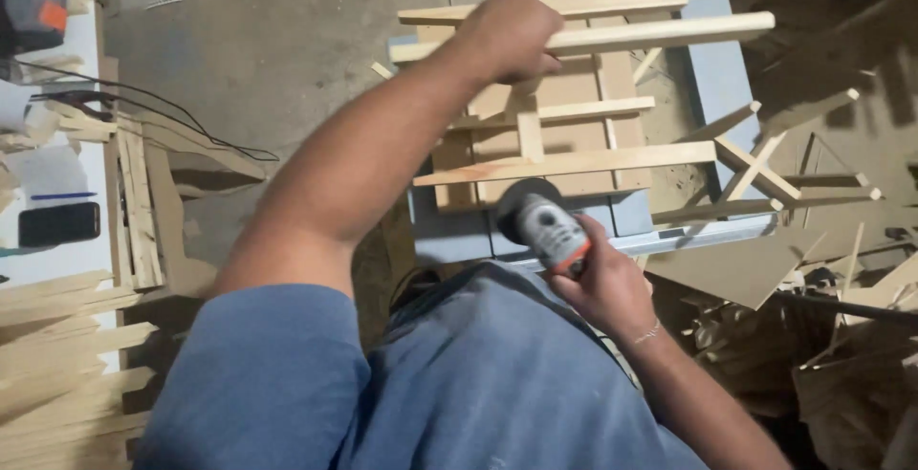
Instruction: A person uses a handheld power sander to finish the edges of wooden slats before fitting and securing them into a larger wooden frame on a workbench.
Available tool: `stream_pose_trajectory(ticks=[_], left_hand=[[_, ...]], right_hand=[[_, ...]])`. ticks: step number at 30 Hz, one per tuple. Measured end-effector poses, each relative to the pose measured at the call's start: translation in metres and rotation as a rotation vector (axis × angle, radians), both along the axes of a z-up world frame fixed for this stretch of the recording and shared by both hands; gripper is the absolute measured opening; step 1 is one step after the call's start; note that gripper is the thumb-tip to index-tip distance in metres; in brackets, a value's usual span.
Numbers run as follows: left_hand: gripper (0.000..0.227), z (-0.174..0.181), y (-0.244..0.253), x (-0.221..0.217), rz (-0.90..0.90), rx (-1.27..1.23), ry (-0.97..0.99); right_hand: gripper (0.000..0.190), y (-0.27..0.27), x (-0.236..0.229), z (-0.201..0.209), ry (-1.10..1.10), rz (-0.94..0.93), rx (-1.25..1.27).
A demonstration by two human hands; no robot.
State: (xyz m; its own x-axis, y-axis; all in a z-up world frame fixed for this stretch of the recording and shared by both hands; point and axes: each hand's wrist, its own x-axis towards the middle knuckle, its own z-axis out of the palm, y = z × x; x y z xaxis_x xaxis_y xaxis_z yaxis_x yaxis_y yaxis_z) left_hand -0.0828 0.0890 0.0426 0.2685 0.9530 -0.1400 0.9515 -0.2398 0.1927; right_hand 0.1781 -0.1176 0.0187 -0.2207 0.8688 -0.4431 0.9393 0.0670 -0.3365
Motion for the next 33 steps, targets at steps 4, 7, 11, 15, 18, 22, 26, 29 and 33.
stream_pose_trajectory(ticks=[4,7,11,15,18,22,26,29,33], left_hand=[[0.038,-0.003,0.000,-0.001,-0.011,-0.011,-0.023],[0.034,-0.010,0.006,0.001,0.013,0.009,-0.071],[0.029,-0.007,0.004,0.000,0.029,0.007,-0.125],[0.022,-0.025,0.020,0.002,0.040,0.044,-0.166],[0.023,-0.024,0.020,0.003,0.026,0.021,-0.144],[0.020,-0.020,0.021,0.003,0.029,0.011,-0.129],[0.023,-0.011,0.012,-0.002,0.047,-0.031,-0.160],[0.030,-0.008,0.012,-0.001,0.029,-0.024,-0.126],[0.051,-0.079,0.050,-0.013,-0.037,0.293,-0.140]], right_hand=[[0.078,-0.007,-0.051,-0.003,0.155,0.264,0.299],[0.072,-0.009,-0.078,-0.006,0.141,0.411,0.458],[0.077,-0.013,-0.101,-0.007,0.148,0.479,0.489],[0.073,-0.017,-0.112,-0.016,0.083,0.460,0.526],[0.078,-0.019,-0.108,-0.022,0.062,0.397,0.467],[0.071,-0.014,-0.103,-0.005,0.077,0.353,0.419],[0.071,-0.004,-0.085,-0.001,0.047,0.248,0.326],[0.073,0.006,-0.065,0.000,0.003,0.179,0.296],[0.087,0.028,-0.028,-0.020,-0.024,-0.018,0.087]])
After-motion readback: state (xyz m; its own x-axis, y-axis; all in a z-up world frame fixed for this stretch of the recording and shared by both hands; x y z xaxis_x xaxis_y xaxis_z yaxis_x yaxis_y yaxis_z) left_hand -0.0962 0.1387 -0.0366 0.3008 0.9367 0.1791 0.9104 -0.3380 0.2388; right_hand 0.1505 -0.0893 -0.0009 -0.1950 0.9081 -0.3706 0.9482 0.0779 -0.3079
